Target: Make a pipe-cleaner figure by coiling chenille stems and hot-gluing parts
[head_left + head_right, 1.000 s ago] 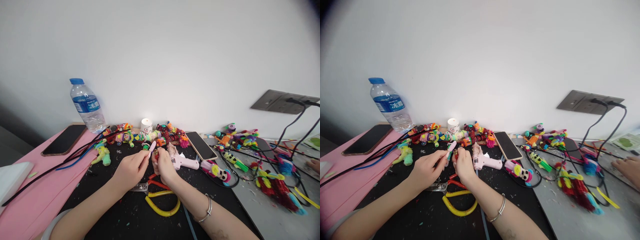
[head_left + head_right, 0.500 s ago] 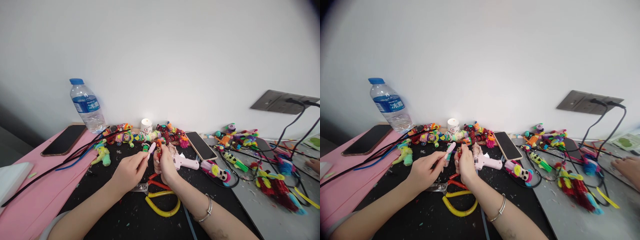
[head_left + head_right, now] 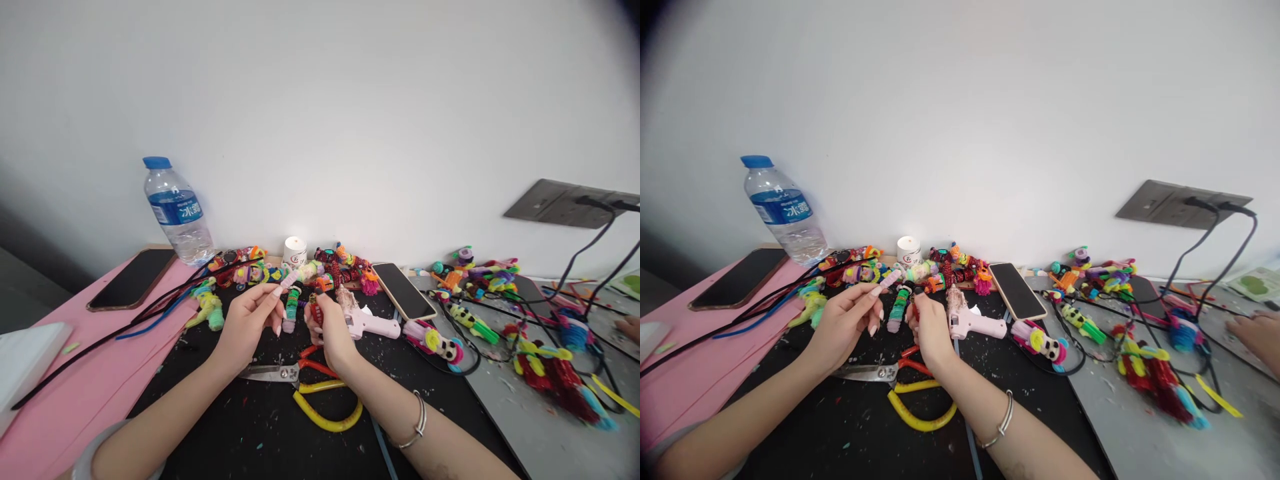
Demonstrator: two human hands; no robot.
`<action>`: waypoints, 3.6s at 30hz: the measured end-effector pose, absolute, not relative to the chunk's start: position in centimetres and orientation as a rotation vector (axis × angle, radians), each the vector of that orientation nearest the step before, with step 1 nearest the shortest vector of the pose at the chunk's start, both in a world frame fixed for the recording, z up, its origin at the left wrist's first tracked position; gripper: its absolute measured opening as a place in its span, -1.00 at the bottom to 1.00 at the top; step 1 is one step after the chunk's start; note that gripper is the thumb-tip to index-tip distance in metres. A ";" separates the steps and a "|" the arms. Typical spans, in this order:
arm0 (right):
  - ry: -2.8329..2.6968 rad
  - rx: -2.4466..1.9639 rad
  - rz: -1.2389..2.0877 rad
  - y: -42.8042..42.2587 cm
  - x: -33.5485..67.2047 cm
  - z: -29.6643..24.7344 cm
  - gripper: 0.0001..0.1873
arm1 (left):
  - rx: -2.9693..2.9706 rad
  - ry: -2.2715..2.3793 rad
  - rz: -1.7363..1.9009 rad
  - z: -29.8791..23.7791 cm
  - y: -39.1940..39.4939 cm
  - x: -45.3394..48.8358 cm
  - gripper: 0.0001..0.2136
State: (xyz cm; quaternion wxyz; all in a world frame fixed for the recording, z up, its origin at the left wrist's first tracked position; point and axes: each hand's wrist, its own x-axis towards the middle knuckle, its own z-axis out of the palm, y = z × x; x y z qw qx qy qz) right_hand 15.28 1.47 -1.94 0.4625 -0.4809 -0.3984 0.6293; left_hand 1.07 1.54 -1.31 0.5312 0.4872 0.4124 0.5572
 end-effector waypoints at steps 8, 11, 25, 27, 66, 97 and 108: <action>-1.526 -1.248 1.083 0.6 15.6 -2.3 -0.77 | 1.195 1.090 1.521 -1.8 2.8 -0.4 -0.86; -1.770 -1.238 0.946 0.3 15.8 -1.6 -0.79 | 1.252 1.128 1.526 -2.1 3.2 -0.9 -0.85; -1.857 -1.121 1.084 -0.7 15.8 0.3 -0.74 | 1.266 1.172 1.543 -2.1 3.5 -1.2 -0.83; -1.704 -1.122 1.180 -0.3 16.0 0.4 -0.69 | 1.268 1.171 1.538 -2.1 3.5 -1.2 -0.83; -1.514 -0.742 1.630 1.9 16.6 2.4 -0.58 | 0.835 0.965 1.178 -1.4 1.7 1.1 -0.76; -1.995 -1.330 0.696 3.4 16.9 0.6 -0.87 | 1.240 1.181 1.284 -1.0 2.4 0.0 -0.77; -1.823 -1.365 0.796 3.3 16.2 -0.8 -0.78 | 1.274 1.159 1.333 -0.9 1.6 0.4 -0.80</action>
